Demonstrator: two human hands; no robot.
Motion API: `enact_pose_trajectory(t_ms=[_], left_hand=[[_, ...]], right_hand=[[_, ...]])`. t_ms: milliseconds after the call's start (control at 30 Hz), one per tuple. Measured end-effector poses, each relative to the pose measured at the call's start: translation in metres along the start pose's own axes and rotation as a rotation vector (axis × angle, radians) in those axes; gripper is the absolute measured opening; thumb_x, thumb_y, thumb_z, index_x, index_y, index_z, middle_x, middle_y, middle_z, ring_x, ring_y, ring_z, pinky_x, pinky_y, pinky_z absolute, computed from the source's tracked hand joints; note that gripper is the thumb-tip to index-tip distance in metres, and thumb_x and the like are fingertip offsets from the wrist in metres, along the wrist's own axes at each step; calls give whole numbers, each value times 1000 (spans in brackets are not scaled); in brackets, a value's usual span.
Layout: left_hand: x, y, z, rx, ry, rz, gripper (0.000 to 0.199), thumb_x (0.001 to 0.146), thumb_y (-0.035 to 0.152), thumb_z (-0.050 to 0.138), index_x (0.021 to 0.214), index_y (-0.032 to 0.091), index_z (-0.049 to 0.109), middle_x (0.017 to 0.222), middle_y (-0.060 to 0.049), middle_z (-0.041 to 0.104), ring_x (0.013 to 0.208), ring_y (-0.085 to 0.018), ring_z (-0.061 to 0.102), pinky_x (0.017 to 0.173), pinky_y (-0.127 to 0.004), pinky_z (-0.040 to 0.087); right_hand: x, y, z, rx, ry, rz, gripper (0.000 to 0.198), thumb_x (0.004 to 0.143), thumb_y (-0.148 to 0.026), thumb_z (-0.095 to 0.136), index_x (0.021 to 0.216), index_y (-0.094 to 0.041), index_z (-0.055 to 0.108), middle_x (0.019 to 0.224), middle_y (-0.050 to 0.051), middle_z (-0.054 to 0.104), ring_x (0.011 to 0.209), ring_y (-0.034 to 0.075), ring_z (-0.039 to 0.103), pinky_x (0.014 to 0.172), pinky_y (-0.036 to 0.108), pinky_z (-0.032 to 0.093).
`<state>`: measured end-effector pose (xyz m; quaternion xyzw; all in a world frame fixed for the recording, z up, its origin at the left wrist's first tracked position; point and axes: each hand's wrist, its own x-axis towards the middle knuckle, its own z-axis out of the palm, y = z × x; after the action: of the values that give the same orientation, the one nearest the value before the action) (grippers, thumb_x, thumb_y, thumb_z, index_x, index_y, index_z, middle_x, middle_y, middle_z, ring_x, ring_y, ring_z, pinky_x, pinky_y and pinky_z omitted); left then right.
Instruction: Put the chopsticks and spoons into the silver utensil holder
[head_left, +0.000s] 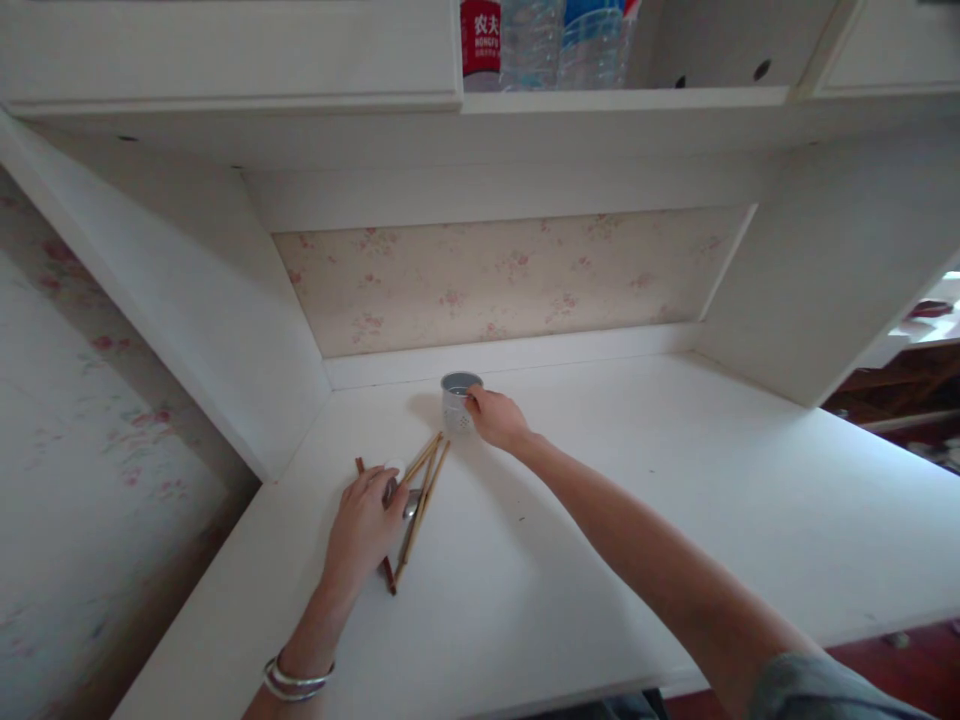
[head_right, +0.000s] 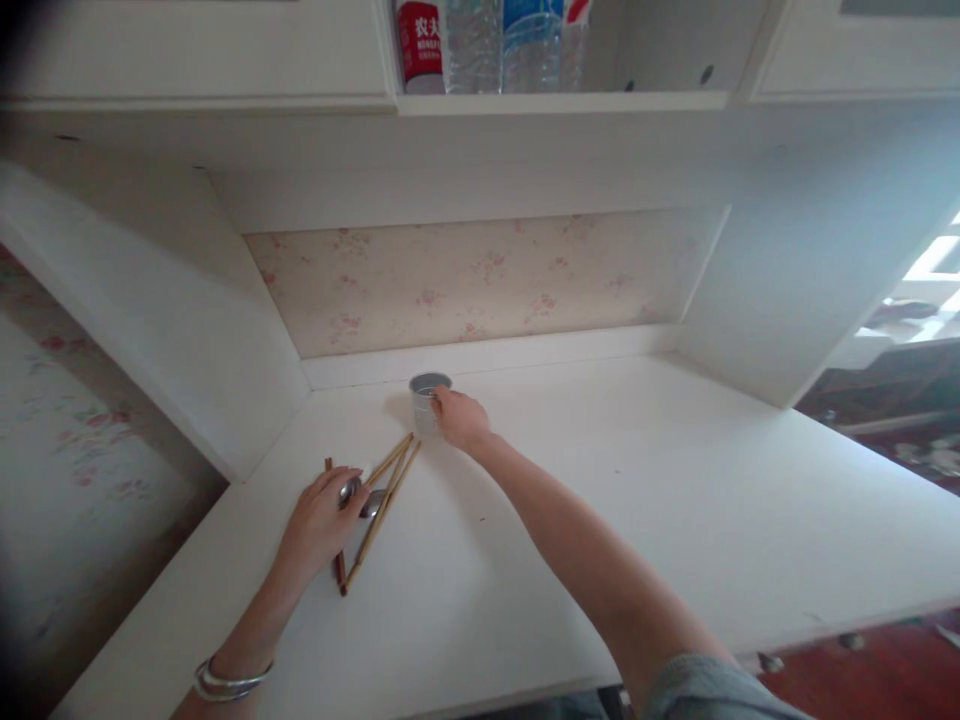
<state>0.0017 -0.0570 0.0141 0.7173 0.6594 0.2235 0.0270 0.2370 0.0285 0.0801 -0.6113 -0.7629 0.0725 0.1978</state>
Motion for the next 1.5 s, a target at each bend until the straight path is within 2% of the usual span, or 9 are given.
enact_pose_trajectory(t_ms=[167, 333, 400, 567, 800, 1033, 1200, 1300, 1500], left_hand=[[1, -4, -15, -79, -15, -85, 32, 86, 40, 42, 99, 22, 66, 105, -6, 68, 98, -22, 60, 91, -32, 43], [-9, -15, -32, -104, -51, -246, 33, 86, 43, 40, 92, 23, 65, 95, -4, 70, 84, -20, 64, 76, -29, 44], [-17, -20, -37, -81, -81, -243, 34, 85, 43, 40, 91, 22, 66, 95, -4, 70, 84, -21, 64, 75, -29, 44], [-33, -23, -38, -73, -180, -125, 36, 86, 46, 40, 87, 23, 68, 91, -4, 71, 86, -21, 64, 75, -28, 42], [-32, -17, -29, -34, -191, -85, 42, 85, 52, 40, 85, 21, 68, 88, -8, 71, 84, -23, 63, 73, -29, 41], [-17, -17, -19, -13, -256, -174, 40, 83, 52, 42, 84, 20, 66, 89, -8, 71, 78, -23, 64, 65, -29, 40], [2, -8, -14, 65, -333, -209, 52, 82, 62, 35, 78, 20, 66, 83, -11, 71, 74, -25, 65, 58, -29, 37], [11, -2, -13, 83, -351, -212, 50, 82, 60, 37, 75, 21, 67, 80, -11, 71, 73, -26, 66, 57, -29, 37], [17, 3, -13, 32, -259, -222, 43, 82, 53, 40, 80, 21, 69, 83, -9, 72, 78, -25, 65, 61, -29, 40]], right_hand=[[-37, 22, -20, 108, 166, -26, 30, 96, -39, 35, 109, -22, 56, 96, 7, 69, 81, 20, 62, 69, 27, 39], [-92, 38, -30, 254, 170, -55, 29, 93, -42, 38, 101, -22, 59, 81, 2, 67, 68, 16, 59, 61, 25, 38], [-113, 41, -31, 291, 152, -62, 30, 93, -43, 38, 99, -22, 60, 77, 2, 66, 67, 15, 59, 60, 25, 38], [-145, 41, -28, 267, 91, -83, 31, 93, -42, 37, 101, -23, 60, 80, 3, 66, 66, 16, 59, 60, 27, 38], [-154, 41, -21, 222, 68, -92, 30, 94, -40, 37, 107, -25, 59, 87, 5, 68, 67, 17, 60, 61, 28, 39], [-162, 42, -17, 421, 75, -14, 39, 93, -44, 37, 125, -25, 48, 85, 3, 68, 65, 16, 62, 61, 28, 45], [-167, 47, -11, 529, 120, 45, 37, 93, -45, 38, 123, -27, 46, 85, 2, 67, 61, 14, 60, 58, 26, 46], [-167, 51, -8, 598, 140, 72, 35, 92, -45, 39, 121, -26, 47, 81, 1, 66, 58, 13, 59, 57, 26, 46], [-161, 59, 1, 736, 158, 154, 37, 91, -48, 40, 119, -24, 47, 73, -1, 62, 54, 13, 57, 55, 26, 46]])
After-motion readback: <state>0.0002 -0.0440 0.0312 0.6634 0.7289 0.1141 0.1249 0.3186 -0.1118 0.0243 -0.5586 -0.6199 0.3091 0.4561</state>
